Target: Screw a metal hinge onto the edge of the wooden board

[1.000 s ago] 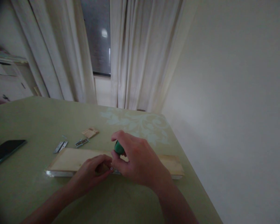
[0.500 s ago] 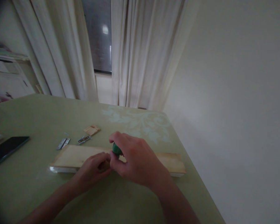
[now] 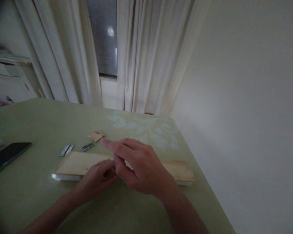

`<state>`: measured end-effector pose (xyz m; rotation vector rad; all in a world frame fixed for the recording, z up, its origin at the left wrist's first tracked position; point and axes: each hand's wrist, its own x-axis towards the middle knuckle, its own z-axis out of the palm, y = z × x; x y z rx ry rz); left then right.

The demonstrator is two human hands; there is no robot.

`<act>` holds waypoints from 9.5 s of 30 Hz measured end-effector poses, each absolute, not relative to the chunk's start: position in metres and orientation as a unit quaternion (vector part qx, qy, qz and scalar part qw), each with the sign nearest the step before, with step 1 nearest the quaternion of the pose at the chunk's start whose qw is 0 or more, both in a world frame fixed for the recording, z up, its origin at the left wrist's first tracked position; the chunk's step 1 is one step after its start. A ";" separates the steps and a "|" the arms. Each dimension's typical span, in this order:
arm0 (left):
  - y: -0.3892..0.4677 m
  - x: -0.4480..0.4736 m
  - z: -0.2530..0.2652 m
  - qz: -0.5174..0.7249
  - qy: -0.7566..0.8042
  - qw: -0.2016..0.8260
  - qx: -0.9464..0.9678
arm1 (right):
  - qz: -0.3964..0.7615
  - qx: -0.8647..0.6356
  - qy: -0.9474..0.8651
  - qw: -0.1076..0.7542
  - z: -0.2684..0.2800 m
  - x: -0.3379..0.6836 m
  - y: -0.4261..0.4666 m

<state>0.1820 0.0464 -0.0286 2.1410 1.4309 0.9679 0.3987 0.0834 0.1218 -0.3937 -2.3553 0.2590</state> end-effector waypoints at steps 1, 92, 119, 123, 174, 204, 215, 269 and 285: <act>0.047 0.181 -0.028 0.340 0.508 0.197 0.766 | 0.067 -0.164 -0.909 0.376 0.122 0.399 0.083; 0.048 0.181 -0.033 0.342 0.507 0.169 0.773 | 0.025 -0.132 -0.903 0.407 0.112 0.391 0.095; 0.048 0.182 -0.032 0.331 0.512 0.170 0.774 | 0.063 -0.125 -0.899 0.414 0.108 0.388 0.094; 0.047 0.183 -0.029 0.333 0.514 0.176 0.771 | 0.069 -0.103 -0.908 0.399 0.110 0.390 0.094; 0.048 0.184 -0.031 0.350 0.494 0.153 0.781 | 0.038 -0.156 -0.906 0.391 0.113 0.392 0.091; 0.048 0.183 -0.031 0.342 0.494 0.147 0.786 | 0.072 -0.120 -0.925 0.354 0.109 0.388 0.095; 0.044 0.184 -0.023 0.317 0.515 0.173 0.777 | 0.116 -0.118 -0.925 0.342 0.115 0.395 0.099; 0.045 0.181 -0.024 0.320 0.507 0.158 0.785 | 0.117 -0.141 -0.922 0.341 0.104 0.388 0.101; 0.044 0.181 -0.025 0.306 0.529 0.164 0.775 | 0.111 -0.194 -0.918 0.327 0.115 0.396 0.090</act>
